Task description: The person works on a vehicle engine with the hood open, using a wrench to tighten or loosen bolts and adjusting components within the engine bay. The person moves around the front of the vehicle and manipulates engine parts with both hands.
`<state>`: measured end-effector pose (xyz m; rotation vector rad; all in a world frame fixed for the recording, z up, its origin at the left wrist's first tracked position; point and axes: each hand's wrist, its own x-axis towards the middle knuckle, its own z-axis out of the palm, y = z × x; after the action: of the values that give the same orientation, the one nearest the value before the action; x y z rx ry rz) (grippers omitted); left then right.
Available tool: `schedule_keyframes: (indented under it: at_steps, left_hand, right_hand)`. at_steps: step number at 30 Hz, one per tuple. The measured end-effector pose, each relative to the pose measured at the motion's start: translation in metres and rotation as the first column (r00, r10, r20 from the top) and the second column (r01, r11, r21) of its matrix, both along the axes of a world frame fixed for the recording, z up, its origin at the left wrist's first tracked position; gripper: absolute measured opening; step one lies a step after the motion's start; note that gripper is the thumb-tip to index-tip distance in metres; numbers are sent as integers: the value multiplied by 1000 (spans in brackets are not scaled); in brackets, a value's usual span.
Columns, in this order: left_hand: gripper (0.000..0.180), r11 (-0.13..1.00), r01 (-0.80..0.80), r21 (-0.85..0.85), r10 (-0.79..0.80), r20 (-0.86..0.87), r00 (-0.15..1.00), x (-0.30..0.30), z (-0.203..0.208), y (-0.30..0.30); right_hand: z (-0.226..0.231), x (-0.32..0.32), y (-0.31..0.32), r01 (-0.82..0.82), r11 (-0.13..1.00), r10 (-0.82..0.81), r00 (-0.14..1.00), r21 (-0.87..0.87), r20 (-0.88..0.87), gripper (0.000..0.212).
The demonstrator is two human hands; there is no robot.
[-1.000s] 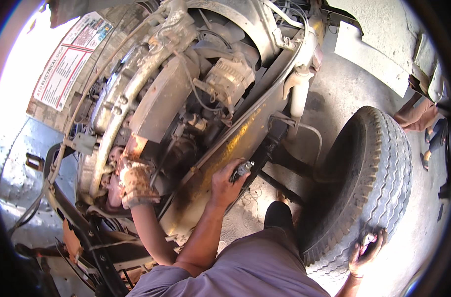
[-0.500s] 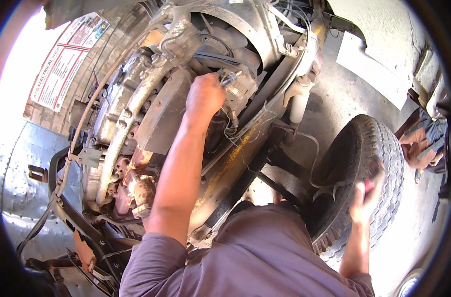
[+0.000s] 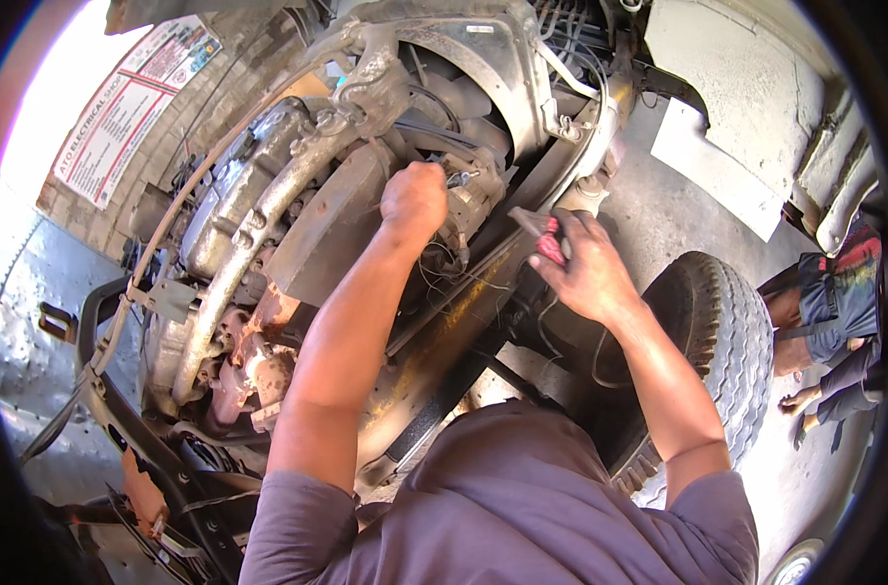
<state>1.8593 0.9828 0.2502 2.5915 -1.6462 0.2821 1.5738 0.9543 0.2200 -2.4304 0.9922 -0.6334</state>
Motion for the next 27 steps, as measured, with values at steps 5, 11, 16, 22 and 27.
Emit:
schedule_keyframes:
  at_steps: [5, 11, 16, 22, 27]
  left_hand:
    - [17, 996, 30, -83, -25, 50, 998, 6, -14, 13]
    - [16, 991, 102, -86, -78, 249, 965, -11, -32, 34]
    - [25, 994, -57, 93, 28, 289, 957, -35, -29, 42]
    - [27, 984, -143, 103, 129, 130, 983, -44, -29, 47]
    - [27, 989, -133, 61, 125, 123, 985, -42, -35, 52]
  right_hand:
    - [-3, 16, -11, -73, 997, 73, 997, 35, 14, 66]
    - [20, 32, -43, -47, 987, 33, 995, -156, -93, 59]
    - [63, 82, -66, -237, 911, 131, 943, -339, -306, 55]
    - [77, 151, -69, -576, 669, 250, 770, -470, -587, 34]
    - [74, 181, -71, -594, 640, 258, 763, -487, -592, 30]
